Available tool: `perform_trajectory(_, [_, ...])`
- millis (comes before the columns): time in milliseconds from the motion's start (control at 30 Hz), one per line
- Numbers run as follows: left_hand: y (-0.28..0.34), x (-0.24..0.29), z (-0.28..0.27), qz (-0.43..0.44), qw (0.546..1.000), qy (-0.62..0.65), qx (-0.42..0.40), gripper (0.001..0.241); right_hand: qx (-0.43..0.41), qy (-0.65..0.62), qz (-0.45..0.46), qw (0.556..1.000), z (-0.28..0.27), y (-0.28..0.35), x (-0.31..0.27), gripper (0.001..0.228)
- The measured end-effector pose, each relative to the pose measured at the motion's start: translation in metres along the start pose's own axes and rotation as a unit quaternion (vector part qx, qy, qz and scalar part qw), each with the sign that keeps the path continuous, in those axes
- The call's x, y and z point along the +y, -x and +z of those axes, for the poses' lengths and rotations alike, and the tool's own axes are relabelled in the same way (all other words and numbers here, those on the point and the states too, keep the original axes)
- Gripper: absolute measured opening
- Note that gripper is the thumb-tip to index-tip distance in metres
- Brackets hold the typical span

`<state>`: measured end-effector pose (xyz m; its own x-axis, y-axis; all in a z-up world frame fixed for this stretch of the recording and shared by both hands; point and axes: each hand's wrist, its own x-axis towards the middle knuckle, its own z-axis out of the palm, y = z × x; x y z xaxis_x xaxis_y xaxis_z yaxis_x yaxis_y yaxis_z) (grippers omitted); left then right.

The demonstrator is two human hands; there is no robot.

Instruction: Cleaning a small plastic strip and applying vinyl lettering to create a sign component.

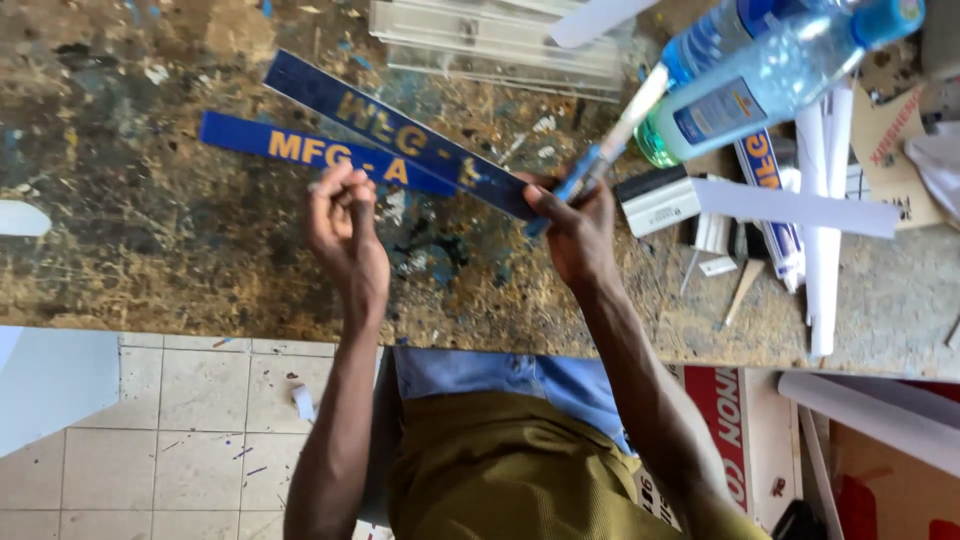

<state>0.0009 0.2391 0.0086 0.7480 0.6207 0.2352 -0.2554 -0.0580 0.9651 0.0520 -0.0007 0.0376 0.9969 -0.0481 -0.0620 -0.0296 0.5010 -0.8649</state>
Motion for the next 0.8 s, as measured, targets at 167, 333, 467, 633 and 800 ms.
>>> perform_trajectory(167, [0.011,0.002,-0.005,-0.067,0.997,0.026,-0.001,0.026,-0.049,0.06,0.003,0.997,0.028,-0.06,0.039,0.042])
perform_trajectory(333, [0.02,0.004,-0.004,-0.097,0.994,0.045,-0.025,0.028,-0.1,0.04,0.023,0.994,0.059,-0.092,0.059,0.04])
perform_trajectory(467, [0.022,0.004,0.004,-0.113,0.991,0.056,-0.043,0.026,-0.106,0.128,0.031,0.986,0.062,-0.104,0.056,0.037])
perform_trajectory(633, [0.029,0.006,0.014,-0.112,0.99,0.064,-0.063,0.025,-0.106,0.305,-0.056,0.945,0.042,-0.092,0.012,0.03])
perform_trajectory(800, [0.05,0.014,0.032,-0.131,0.983,0.075,-0.103,0.027,-0.101,0.275,-0.082,0.953,0.03,-0.05,-0.047,0.019])
